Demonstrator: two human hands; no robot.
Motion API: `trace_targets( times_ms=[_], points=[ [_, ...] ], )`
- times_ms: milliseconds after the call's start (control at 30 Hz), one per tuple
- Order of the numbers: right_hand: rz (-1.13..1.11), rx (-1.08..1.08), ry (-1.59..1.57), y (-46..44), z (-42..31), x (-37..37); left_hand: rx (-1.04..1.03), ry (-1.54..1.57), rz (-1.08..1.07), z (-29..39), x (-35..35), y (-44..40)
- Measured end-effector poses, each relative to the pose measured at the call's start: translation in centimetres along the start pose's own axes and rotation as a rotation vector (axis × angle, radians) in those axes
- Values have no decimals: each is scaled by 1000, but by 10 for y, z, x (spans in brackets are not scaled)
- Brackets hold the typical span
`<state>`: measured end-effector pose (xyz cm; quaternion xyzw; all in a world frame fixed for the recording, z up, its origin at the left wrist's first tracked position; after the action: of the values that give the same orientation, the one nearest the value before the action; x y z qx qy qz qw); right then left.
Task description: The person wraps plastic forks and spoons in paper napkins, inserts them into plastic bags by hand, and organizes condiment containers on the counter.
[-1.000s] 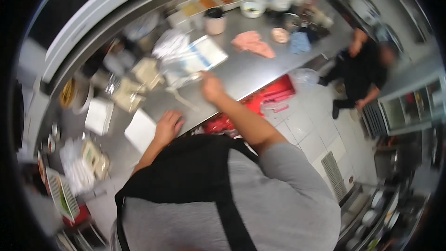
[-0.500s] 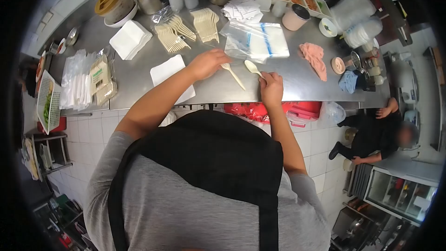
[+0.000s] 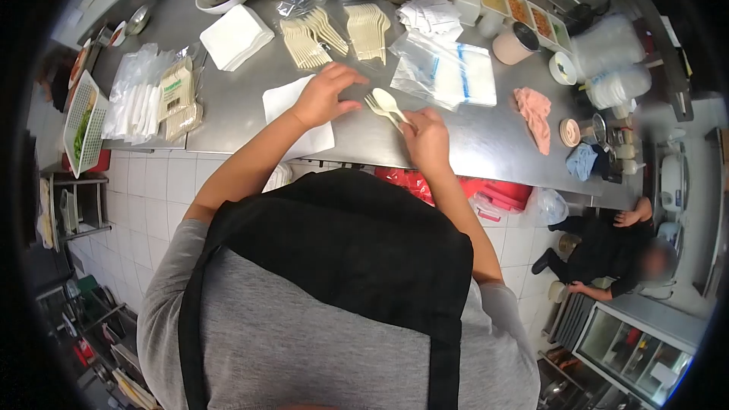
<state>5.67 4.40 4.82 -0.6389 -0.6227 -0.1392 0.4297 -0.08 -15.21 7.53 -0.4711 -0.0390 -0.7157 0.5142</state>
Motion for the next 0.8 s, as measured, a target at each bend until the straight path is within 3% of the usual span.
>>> trace_targets(
  times_ms=[300,400,500,600,733,800],
  points=[
    [-80,-17,48,1,-6,-28,-21,-48,33,10,47,26],
    [-77,-3,58,3,0,-30,100,-20,-171,4,66,73],
    [-100,-3,86,-1,1,-30,217,-266,-242,-18,79,130],
    [-164,23,110,-12,-11,-35,218,-258,-261,-32,74,162],
    [-134,347,22,-35,-74,-63,166,-337,-133,-4,59,161],
    [-210,401,-26,-46,-102,-85,178,-339,-114,-13,49,168]
  ],
)
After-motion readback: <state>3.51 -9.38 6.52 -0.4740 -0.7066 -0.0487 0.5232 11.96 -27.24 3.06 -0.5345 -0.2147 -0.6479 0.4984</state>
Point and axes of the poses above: each hand's wrist, its own y-axis away from the middle knuckle, its own x-axis out of the back of the hand, z = x × y, the point moved 8 cm from there along -y, towards the middle knuckle, and after that the axes turned 7 degrees about x, right-handed, at the moved point
